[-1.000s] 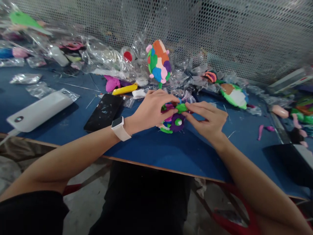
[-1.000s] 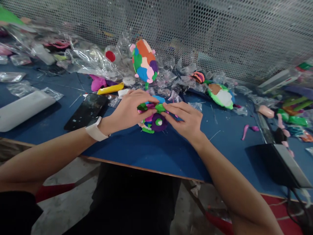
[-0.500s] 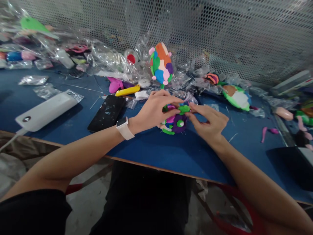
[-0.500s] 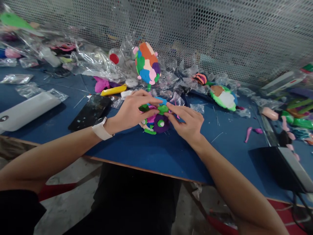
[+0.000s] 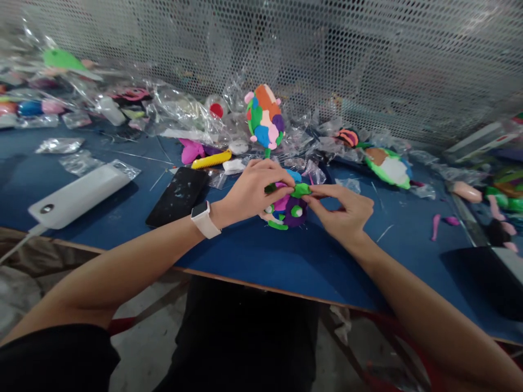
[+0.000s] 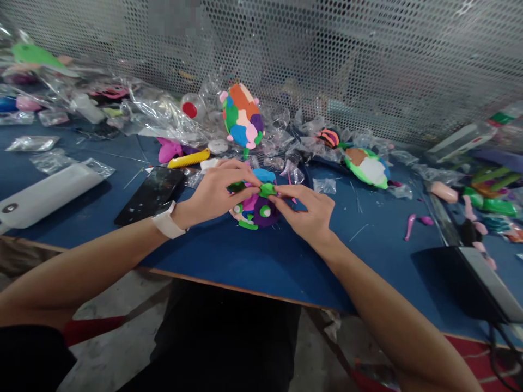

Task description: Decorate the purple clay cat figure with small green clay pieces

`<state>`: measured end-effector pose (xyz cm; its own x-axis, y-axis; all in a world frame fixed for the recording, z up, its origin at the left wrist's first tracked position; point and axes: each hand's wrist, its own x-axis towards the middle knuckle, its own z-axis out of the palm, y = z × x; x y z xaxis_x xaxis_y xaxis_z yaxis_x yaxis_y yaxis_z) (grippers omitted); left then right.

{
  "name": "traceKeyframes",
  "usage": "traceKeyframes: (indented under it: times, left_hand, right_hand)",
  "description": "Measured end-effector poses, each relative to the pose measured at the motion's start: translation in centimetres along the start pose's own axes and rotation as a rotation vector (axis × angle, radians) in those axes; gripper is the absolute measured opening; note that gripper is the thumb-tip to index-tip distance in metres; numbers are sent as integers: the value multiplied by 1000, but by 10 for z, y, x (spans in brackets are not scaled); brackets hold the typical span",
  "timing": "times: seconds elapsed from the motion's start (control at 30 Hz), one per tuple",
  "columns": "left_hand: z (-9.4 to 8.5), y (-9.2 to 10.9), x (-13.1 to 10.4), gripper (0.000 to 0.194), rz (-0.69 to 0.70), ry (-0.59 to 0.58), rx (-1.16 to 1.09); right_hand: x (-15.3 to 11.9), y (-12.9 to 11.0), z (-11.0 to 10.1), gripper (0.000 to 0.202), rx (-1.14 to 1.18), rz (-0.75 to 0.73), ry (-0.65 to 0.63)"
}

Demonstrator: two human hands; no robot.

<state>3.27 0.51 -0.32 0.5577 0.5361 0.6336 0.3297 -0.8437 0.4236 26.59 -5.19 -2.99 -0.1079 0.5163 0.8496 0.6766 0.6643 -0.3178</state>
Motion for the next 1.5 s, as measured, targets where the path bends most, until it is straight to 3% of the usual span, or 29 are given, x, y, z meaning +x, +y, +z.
traceKeyframes:
  times: [0.1, 0.2, 0.27, 0.37, 0.47, 0.6, 1.0, 1.17, 1.27, 1.5]
  left_hand:
    - [-17, -9, 5, 16, 93, -64, 18]
    - [-44, -16, 12, 24, 220, -231, 69]
    - [-60, -20, 16, 28, 186, -262, 100]
    - [-72, -25, 20, 24, 74, -409, 47]
    - [-71, -32, 21, 26, 3, -445, -27]
    - [-63, -37, 19, 28, 7, -446, -51]
    - [-49, -33, 16, 22, 48, -390, -23]
    - [-43, -30, 15, 18, 29, -359, -27]
    - [-41, -28, 15, 15, 34, -355, -54]
    - [-41, -26, 15, 15, 67, -371, -44]
  right_hand:
    - [1, 0, -3, 45, 25, 12, -97]
    - [5, -2, -7, 46, -26, 6, -244]
    - [8, -3, -9, 40, -60, -12, -311]
    - [11, -5, -10, 37, -79, -29, -351]
    - [12, -5, -11, 35, -81, -34, -345]
    - [12, -8, -9, 32, -82, -19, -353]
    - [15, -15, -6, 18, -64, 77, -303]
    - [17, -17, -7, 17, -98, 49, -291]
    - [18, -17, -6, 21, -88, 43, -288]
    - [20, -11, 3, 46, 130, 208, -356]
